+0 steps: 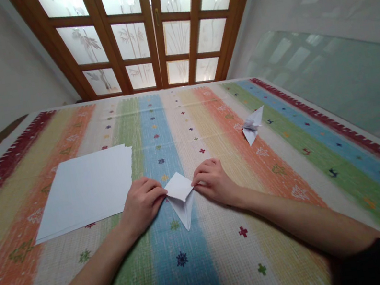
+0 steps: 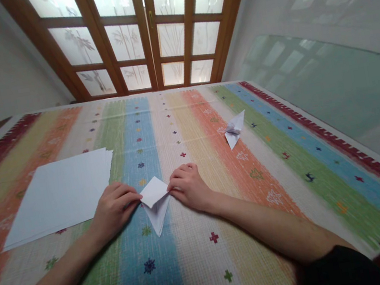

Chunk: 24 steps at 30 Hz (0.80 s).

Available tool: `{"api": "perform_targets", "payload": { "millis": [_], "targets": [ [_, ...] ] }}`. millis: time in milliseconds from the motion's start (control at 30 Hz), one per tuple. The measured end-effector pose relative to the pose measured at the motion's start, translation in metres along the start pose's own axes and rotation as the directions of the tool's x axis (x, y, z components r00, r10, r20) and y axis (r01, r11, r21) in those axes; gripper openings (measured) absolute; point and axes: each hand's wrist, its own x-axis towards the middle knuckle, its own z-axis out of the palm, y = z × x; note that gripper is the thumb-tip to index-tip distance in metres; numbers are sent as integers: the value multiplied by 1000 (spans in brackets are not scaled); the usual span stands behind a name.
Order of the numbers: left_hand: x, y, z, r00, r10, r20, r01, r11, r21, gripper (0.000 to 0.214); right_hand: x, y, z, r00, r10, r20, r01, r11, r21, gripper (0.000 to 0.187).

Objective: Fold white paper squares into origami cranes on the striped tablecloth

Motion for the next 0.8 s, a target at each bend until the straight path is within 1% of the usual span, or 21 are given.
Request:
{"api": "perform_targets", "payload": {
  "millis": [33, 100, 200, 300, 400, 467, 533, 633, 800],
  "targets": [
    [0, -1, -1, 999, 26, 24, -27, 1000, 2, 21, 0, 0, -1, 1000, -28, 12, 29, 999, -20, 8],
    [1, -3, -4, 996, 38, 81, -38, 999, -5, 22, -1, -2, -4, 997, -58, 46, 60, 997, -50, 9],
    [5, -2, -6, 985, -20, 169, 22, 1000, -9, 25, 0, -5, -7, 995, -43, 86, 51, 995, -85, 11],
    [10, 1, -4, 969, -111, 222, 103, 994, 47, 29, 3, -9, -6, 994, 40, 98, -27, 991, -129, 18],
    [13, 6, 0, 951, -199, 238, 171, 976, 134, 31, 10, -14, -2, 984, 151, 92, -129, 968, -213, 24],
    [14, 10, 3, 939, -257, 230, 210, 955, 210, 32, 14, -18, 0, 976, 200, 85, -170, 946, -276, 27],
    [16, 14, 5, 926, -302, 226, 232, 928, 292, 31, 17, -22, 2, 972, 222, 81, -185, 927, -326, 27],
    [19, 20, 4, 907, -337, 254, 224, 895, 386, 29, 19, -25, 2, 968, 237, 85, -194, 916, -350, 24],
    [23, 25, 2, 885, -374, 278, 225, 865, 449, 30, 20, -25, 2, 958, 270, 94, -217, 902, -374, 23]
  ]
}}
